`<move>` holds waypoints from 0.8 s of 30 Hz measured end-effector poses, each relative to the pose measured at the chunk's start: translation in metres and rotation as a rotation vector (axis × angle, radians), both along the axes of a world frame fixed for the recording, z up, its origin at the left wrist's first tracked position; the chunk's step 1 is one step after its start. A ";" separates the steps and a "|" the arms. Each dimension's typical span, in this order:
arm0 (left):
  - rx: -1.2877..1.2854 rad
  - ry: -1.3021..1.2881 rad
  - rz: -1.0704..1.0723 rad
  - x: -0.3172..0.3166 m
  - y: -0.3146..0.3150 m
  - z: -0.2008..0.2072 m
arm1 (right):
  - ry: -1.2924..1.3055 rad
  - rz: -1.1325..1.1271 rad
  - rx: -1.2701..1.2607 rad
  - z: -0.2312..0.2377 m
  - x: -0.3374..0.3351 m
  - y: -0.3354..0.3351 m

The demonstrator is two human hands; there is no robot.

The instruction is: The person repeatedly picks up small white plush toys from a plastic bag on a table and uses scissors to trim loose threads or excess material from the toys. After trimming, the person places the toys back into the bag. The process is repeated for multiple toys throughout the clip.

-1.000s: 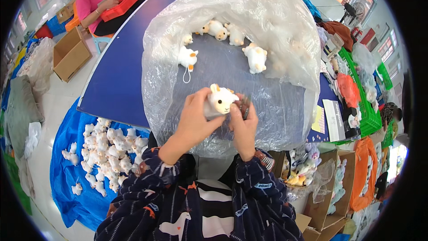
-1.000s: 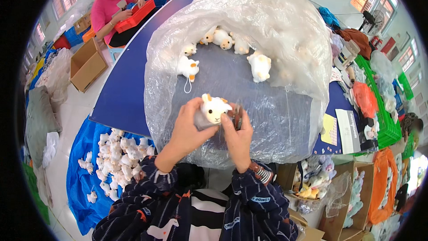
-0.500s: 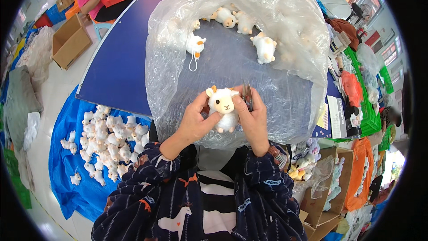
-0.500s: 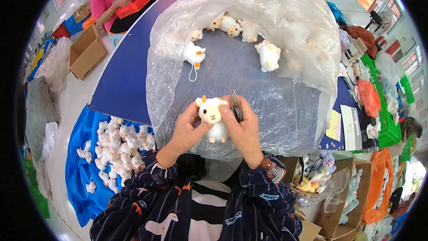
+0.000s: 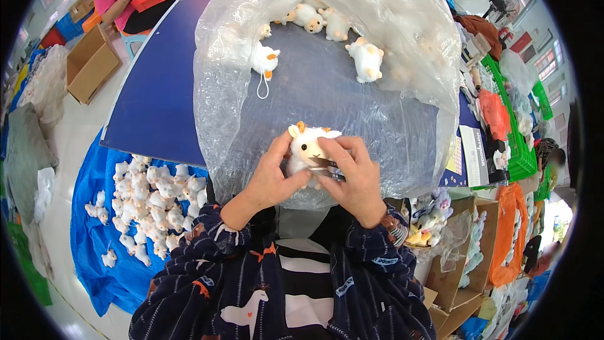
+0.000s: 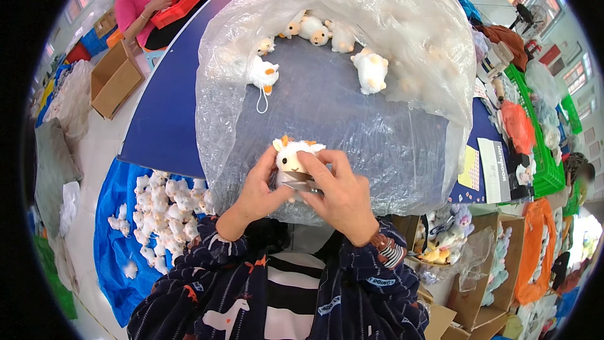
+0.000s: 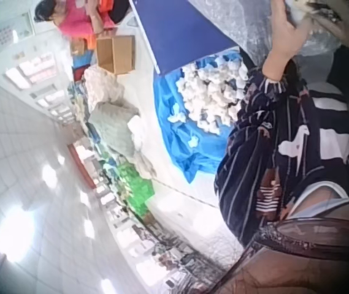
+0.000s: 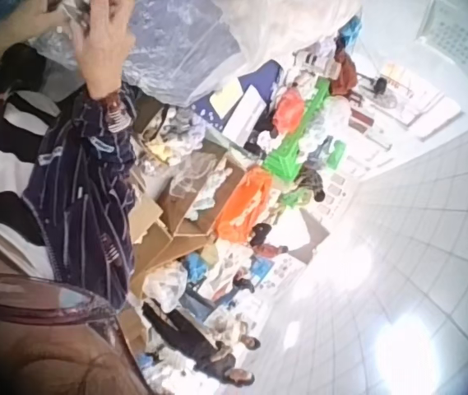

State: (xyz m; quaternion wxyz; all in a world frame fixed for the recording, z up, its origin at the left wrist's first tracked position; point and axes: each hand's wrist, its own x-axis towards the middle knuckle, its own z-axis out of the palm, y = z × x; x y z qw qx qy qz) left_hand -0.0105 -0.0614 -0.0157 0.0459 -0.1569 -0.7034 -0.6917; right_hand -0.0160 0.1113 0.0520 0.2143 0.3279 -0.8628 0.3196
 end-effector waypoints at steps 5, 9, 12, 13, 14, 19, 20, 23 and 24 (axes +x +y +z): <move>0.095 -0.066 0.073 0.018 0.017 0.002 | -0.044 0.020 0.022 -0.001 -0.001 -0.006; 0.021 0.060 0.201 0.018 0.025 -0.021 | -0.016 -0.060 -0.190 -0.034 0.001 -0.015; -0.122 0.110 0.220 0.016 0.021 -0.016 | -0.057 -0.162 -0.382 -0.042 0.003 -0.029; -0.124 0.128 0.223 0.015 0.021 -0.018 | -0.028 -0.166 -0.374 -0.040 0.004 -0.029; -0.047 0.074 0.190 0.014 0.019 -0.014 | -0.001 -0.166 -0.368 -0.038 0.004 -0.031; 0.295 -0.068 0.055 0.004 0.004 0.006 | -0.267 -0.073 -0.392 -0.022 0.017 -0.003; 0.325 -0.083 0.044 0.004 0.003 0.007 | -0.196 -0.056 -0.259 -0.026 0.019 0.003; 0.208 -0.083 0.076 0.003 0.004 0.006 | -0.047 0.008 -0.102 -0.031 0.020 -0.005; 0.165 -0.071 0.096 0.003 0.006 0.006 | 0.005 0.005 -0.031 -0.035 0.020 -0.006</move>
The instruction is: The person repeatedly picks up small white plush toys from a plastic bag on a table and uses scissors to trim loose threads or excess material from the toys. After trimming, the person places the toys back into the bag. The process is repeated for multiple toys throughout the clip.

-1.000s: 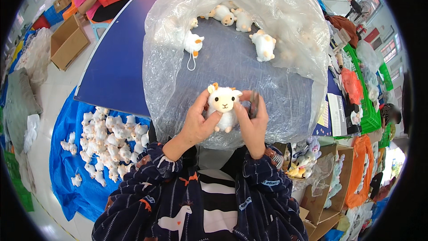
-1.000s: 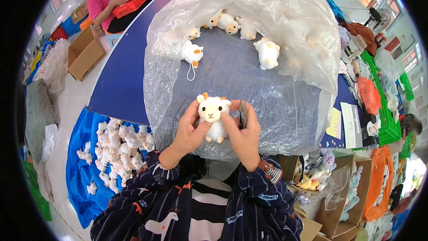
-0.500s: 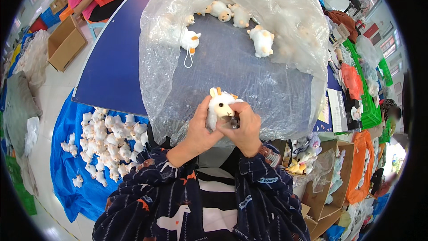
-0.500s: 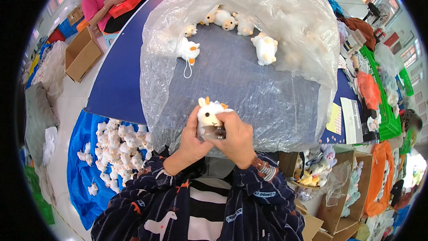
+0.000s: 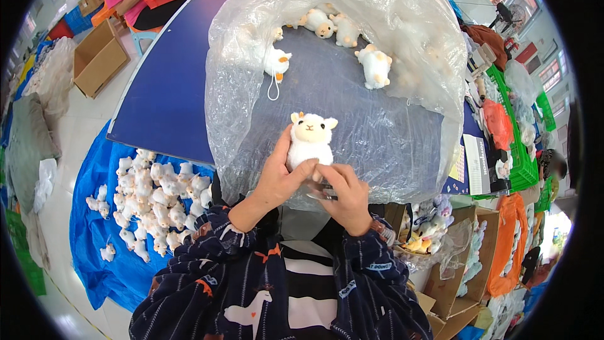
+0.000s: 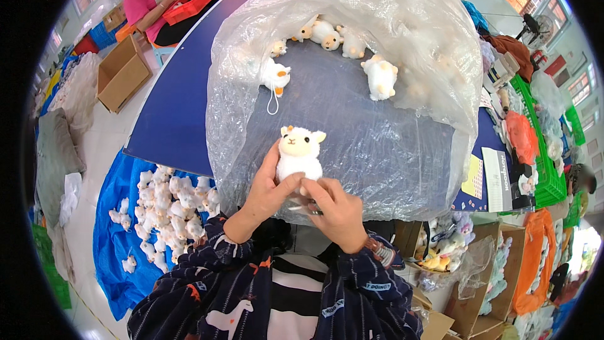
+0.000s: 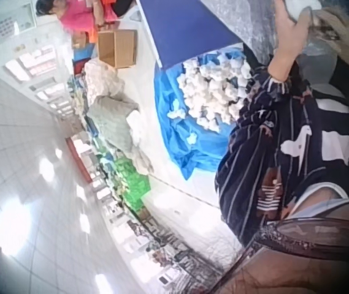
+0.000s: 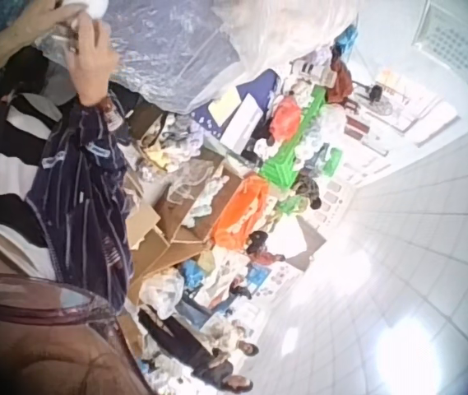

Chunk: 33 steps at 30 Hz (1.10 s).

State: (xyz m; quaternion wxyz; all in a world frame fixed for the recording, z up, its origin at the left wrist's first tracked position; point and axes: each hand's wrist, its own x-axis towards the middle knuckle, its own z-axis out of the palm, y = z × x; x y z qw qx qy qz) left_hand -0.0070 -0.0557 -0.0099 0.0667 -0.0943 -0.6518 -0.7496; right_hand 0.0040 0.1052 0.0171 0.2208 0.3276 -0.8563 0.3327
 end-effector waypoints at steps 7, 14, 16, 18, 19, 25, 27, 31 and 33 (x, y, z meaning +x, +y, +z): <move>-0.586 0.340 0.229 0.013 -0.024 0.005 | -0.290 -0.122 -0.406 -0.017 -0.016 -0.001; -0.644 0.551 0.273 0.004 -0.014 0.004 | -0.330 -0.031 -0.339 -0.005 -0.023 -0.004; -0.625 0.553 0.284 -0.002 -0.010 -0.001 | -0.349 -0.025 -0.318 -0.001 -0.028 -0.003; -0.599 0.534 0.287 -0.006 -0.008 -0.002 | -0.357 -0.020 -0.318 0.001 -0.032 -0.004; -0.582 0.512 0.284 -0.006 -0.009 0.000 | -0.361 -0.019 -0.304 0.001 -0.033 -0.004; -0.068 0.161 0.197 -0.001 -0.008 -0.009 | -0.485 -0.009 -0.389 -0.006 -0.036 -0.006; -0.010 0.050 0.185 -0.001 -0.009 -0.007 | -0.552 -0.019 -0.442 -0.013 -0.035 -0.004; -0.112 -0.121 0.119 -0.010 -0.015 0.004 | -0.605 0.017 -0.501 -0.014 -0.032 -0.002; -0.056 -0.173 0.030 -0.018 -0.018 0.009 | -0.642 0.035 -0.538 -0.014 -0.032 0.003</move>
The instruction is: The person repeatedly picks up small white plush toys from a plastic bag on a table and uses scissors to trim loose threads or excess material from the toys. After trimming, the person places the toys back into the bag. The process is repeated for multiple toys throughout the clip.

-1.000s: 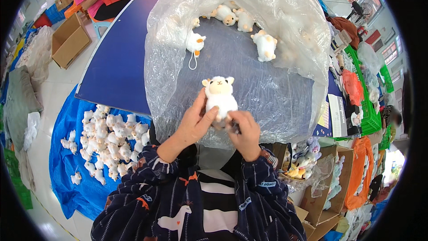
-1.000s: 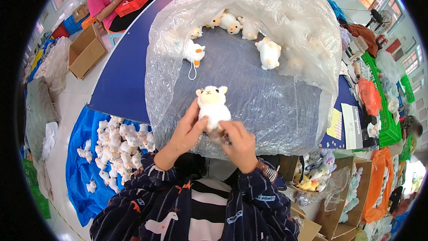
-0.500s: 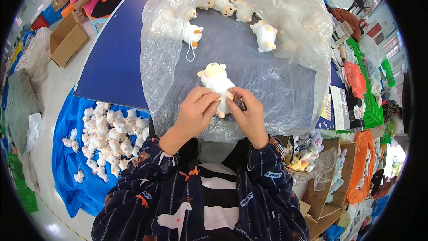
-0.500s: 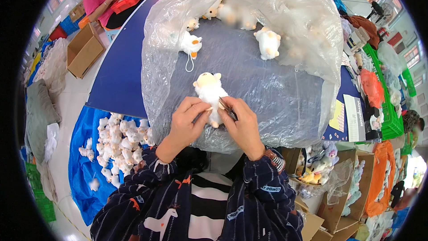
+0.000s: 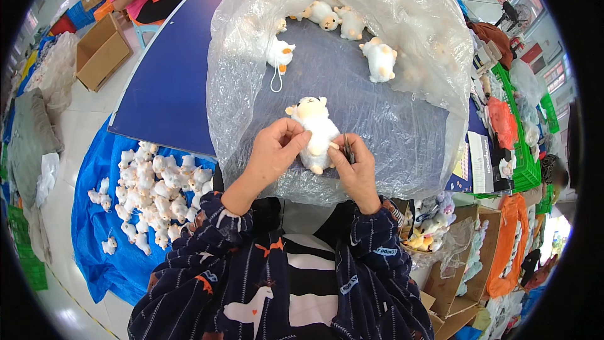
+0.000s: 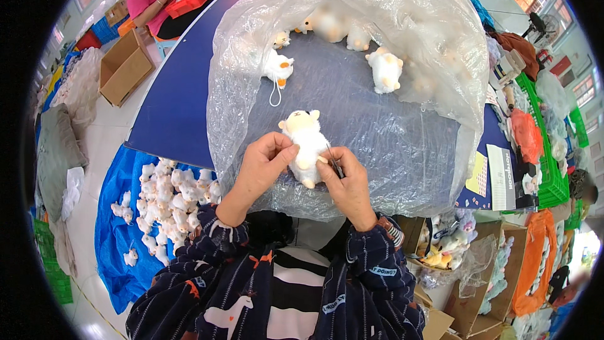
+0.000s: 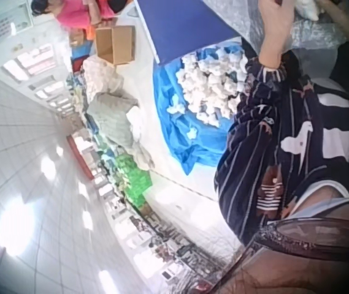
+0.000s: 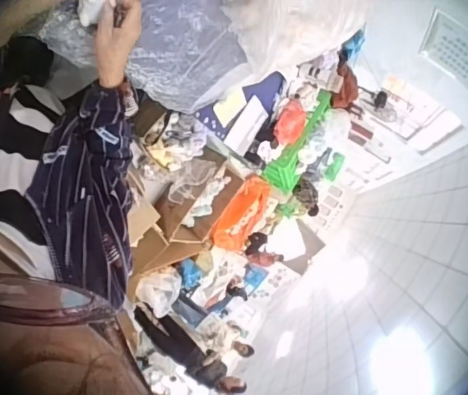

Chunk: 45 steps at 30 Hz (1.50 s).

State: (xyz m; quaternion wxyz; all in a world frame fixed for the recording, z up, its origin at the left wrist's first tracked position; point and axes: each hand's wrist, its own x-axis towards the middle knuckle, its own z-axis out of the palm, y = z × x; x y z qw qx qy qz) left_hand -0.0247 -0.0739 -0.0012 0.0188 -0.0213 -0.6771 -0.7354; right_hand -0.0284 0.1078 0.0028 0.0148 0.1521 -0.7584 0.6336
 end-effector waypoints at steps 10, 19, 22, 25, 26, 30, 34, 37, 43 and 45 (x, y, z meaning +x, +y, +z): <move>0.019 0.054 0.121 -0.008 -0.001 0.003 | -0.054 0.001 -0.033 0.004 0.003 0.008; -0.078 0.124 0.094 -0.024 0.007 0.001 | -0.065 0.025 -0.036 0.012 0.002 0.006; 0.033 -0.040 0.020 -0.014 -0.001 -0.019 | -0.066 -0.033 -0.125 0.007 0.004 0.007; 0.016 0.037 -0.106 0.012 0.010 -0.004 | -0.080 -0.080 -0.185 0.000 0.007 0.004; -0.059 0.021 -0.175 0.012 0.011 0.007 | -0.079 -0.059 -0.184 0.004 0.007 0.002; -0.077 0.096 -0.049 0.010 0.023 -0.004 | 0.023 -0.026 0.115 0.009 0.008 0.013; -0.200 0.180 -0.003 0.017 0.025 0.006 | 0.405 -0.112 0.375 0.038 0.006 0.021; -0.259 0.225 -0.012 0.019 0.027 0.006 | 0.649 -0.155 0.552 0.033 -0.001 0.024; -0.288 0.241 -0.022 0.022 0.027 0.003 | 0.859 -0.232 0.682 0.022 -0.008 0.026; -0.310 0.244 -0.024 0.022 0.027 0.003 | 0.864 -0.260 0.699 0.023 -0.006 0.024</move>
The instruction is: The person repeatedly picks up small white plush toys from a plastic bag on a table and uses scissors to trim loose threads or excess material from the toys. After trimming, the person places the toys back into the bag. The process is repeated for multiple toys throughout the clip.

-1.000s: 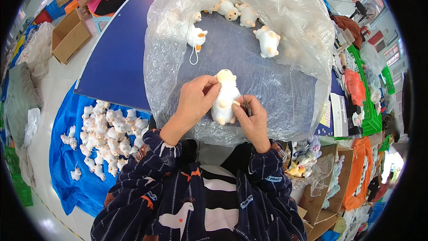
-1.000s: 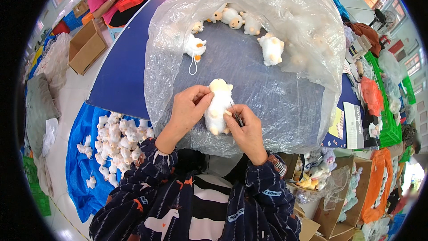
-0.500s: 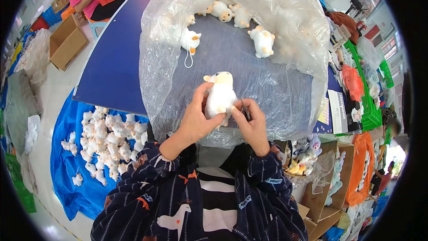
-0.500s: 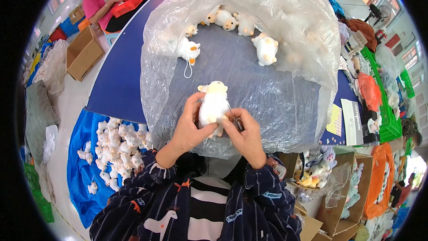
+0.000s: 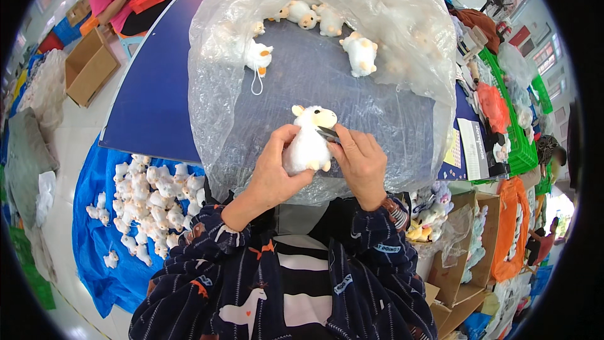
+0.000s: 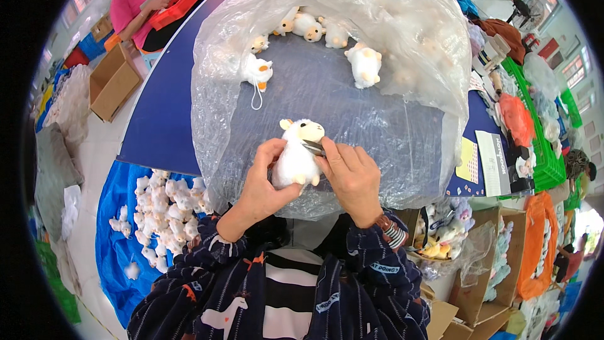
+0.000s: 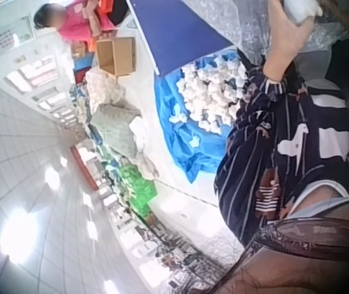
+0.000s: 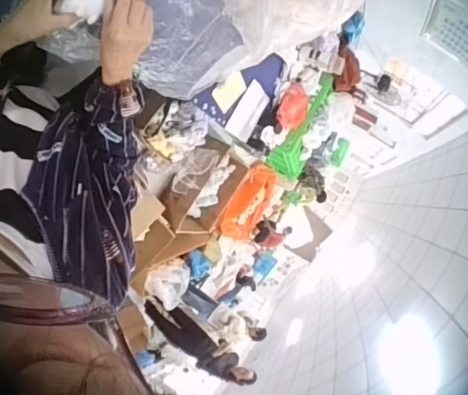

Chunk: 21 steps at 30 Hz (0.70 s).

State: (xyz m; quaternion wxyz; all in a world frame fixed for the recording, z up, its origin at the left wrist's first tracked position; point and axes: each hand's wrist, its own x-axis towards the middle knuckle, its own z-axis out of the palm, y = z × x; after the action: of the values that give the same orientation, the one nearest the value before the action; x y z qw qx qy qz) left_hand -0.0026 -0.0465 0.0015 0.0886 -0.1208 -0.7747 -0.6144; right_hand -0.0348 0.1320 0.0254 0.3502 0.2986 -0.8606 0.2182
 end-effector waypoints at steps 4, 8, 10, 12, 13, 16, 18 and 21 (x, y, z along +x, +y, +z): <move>0.285 -0.170 -0.101 -0.001 0.000 0.002 | -0.027 0.055 -0.161 -0.003 0.000 -0.002; 0.782 -0.389 -0.146 -0.008 -0.010 0.006 | -0.322 0.064 -0.403 0.004 0.014 -0.001; 0.819 -0.416 -0.149 -0.008 -0.012 0.008 | -0.328 0.100 -0.354 0.004 0.018 0.001; 0.868 -0.449 -0.171 -0.007 -0.011 0.007 | -0.316 0.119 -0.303 -0.004 0.023 0.002; 0.863 -0.442 -0.167 -0.006 -0.012 0.007 | -0.313 0.126 -0.271 -0.005 0.025 0.002; 0.838 -0.426 -0.166 -0.006 -0.010 0.007 | -0.251 0.127 -0.210 -0.007 0.026 0.002; 0.814 -0.405 -0.163 -0.007 -0.010 0.004 | -0.213 0.130 -0.171 -0.006 0.026 0.000; 0.676 -0.348 -0.133 -0.005 -0.008 -0.003 | -0.159 0.100 -0.096 -0.004 0.027 -0.004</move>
State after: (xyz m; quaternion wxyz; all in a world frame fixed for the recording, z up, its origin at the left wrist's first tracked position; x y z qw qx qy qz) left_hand -0.0081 -0.0542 -0.0012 -0.0494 -0.0285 -0.5222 -0.8509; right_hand -0.0080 0.1279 0.0217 0.2835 0.3056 -0.8582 0.2994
